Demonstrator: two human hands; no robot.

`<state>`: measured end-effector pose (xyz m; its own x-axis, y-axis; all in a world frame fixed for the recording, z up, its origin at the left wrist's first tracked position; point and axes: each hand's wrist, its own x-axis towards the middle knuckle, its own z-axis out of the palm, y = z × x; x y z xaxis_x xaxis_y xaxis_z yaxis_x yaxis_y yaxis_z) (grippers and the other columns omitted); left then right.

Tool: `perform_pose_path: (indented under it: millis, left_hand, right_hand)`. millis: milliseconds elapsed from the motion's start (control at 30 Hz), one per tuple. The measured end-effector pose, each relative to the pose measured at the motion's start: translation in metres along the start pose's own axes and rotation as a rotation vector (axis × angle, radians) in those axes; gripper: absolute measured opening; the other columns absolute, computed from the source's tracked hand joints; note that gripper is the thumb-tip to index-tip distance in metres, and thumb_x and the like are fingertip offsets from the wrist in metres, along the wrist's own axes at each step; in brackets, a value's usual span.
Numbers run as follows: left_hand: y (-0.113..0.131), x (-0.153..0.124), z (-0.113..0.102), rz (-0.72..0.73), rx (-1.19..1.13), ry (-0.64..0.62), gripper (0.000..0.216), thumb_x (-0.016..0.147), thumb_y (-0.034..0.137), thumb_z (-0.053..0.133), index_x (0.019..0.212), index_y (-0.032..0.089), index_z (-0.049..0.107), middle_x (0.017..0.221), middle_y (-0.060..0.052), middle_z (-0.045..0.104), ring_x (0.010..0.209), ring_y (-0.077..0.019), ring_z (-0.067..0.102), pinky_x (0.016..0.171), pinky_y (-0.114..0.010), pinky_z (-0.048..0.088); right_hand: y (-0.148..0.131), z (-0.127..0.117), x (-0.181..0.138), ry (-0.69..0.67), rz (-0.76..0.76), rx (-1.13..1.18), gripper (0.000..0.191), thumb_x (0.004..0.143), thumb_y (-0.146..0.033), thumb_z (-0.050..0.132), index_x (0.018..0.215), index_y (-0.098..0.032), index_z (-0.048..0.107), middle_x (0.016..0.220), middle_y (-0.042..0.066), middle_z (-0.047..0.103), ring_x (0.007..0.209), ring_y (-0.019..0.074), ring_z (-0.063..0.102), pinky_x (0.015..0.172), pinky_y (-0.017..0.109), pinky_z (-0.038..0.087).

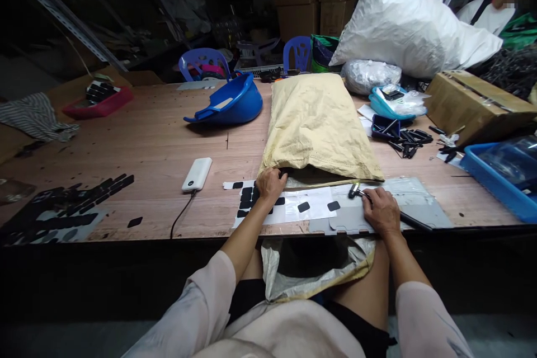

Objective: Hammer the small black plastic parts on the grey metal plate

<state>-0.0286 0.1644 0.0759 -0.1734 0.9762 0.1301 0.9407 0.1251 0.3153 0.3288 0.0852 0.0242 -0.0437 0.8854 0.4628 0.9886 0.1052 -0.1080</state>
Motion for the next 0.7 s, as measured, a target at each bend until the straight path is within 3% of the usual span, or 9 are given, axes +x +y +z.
perform_pose_path:
  millis: [167, 267, 333, 400, 500, 700]
  left_hand:
    - [0.004, -0.026, -0.013, -0.016, -0.108, 0.047, 0.014, 0.094, 0.032, 0.067, 0.097, 0.02, 0.074, 0.107, -0.008, 0.073, 0.103, -0.0245, 0.066, 0.083, -0.034, 0.05]
    - [0.018, -0.058, -0.011, 0.221, -0.215, -0.044, 0.011, 0.094, 0.031, 0.068, 0.096, 0.021, 0.073, 0.1, -0.006, 0.072, 0.095, -0.0215, 0.065, 0.082, -0.033, 0.049]
    - [0.031, -0.077, -0.003, 0.424, -0.255, -0.159, 0.01, 0.092, 0.03, 0.072, 0.094, 0.021, 0.073, 0.098, -0.006, 0.072, 0.095, -0.0219, 0.064, 0.086, -0.034, 0.049]
    - [0.043, -0.088, 0.009, 0.54, -0.252, -0.244, 0.011, 0.09, 0.031, 0.075, 0.094, 0.021, 0.073, 0.099, -0.006, 0.073, 0.099, -0.024, 0.063, 0.089, -0.037, 0.049]
    - [0.052, -0.094, 0.024, 0.566, -0.242, -0.285, 0.013, 0.09, 0.031, 0.076, 0.098, 0.021, 0.074, 0.102, -0.007, 0.072, 0.103, -0.0255, 0.062, 0.092, -0.038, 0.049]
    - [0.053, -0.094, 0.042, 0.528, -0.342, -0.235, 0.02, 0.089, 0.034, 0.079, 0.105, 0.023, 0.076, 0.103, -0.005, 0.07, 0.105, -0.0248, 0.062, 0.095, -0.038, 0.048]
  right_hand:
    - [-0.002, -0.002, 0.0, -0.008, 0.008, -0.005, 0.026, 0.097, -0.033, 0.053, 0.106, -0.022, 0.074, 0.094, 0.009, 0.066, 0.086, 0.0234, 0.054, 0.077, 0.036, 0.04]
    - [-0.002, -0.001, 0.001, -0.003, 0.012, -0.004, 0.026, 0.097, -0.034, 0.052, 0.105, -0.022, 0.074, 0.095, 0.009, 0.066, 0.086, 0.0231, 0.053, 0.077, 0.036, 0.039]
    - [-0.002, -0.001, 0.001, 0.0, 0.016, -0.004, 0.026, 0.097, -0.033, 0.053, 0.105, -0.022, 0.074, 0.094, 0.01, 0.066, 0.086, 0.0232, 0.053, 0.076, 0.036, 0.038]
    - [-0.001, 0.0, 0.001, 0.007, 0.014, 0.0, 0.026, 0.096, -0.033, 0.053, 0.106, -0.021, 0.074, 0.094, 0.01, 0.066, 0.086, 0.0234, 0.052, 0.076, 0.035, 0.038]
    - [-0.001, 0.0, 0.0, 0.019, -0.01, 0.009, 0.026, 0.096, -0.034, 0.054, 0.105, -0.021, 0.075, 0.093, 0.009, 0.066, 0.086, 0.0232, 0.052, 0.076, 0.035, 0.039]
    - [0.002, 0.0, 0.002, 0.008, -0.011, 0.019, 0.027, 0.097, -0.035, 0.051, 0.104, -0.022, 0.074, 0.092, 0.009, 0.066, 0.085, 0.0231, 0.053, 0.076, 0.036, 0.039]
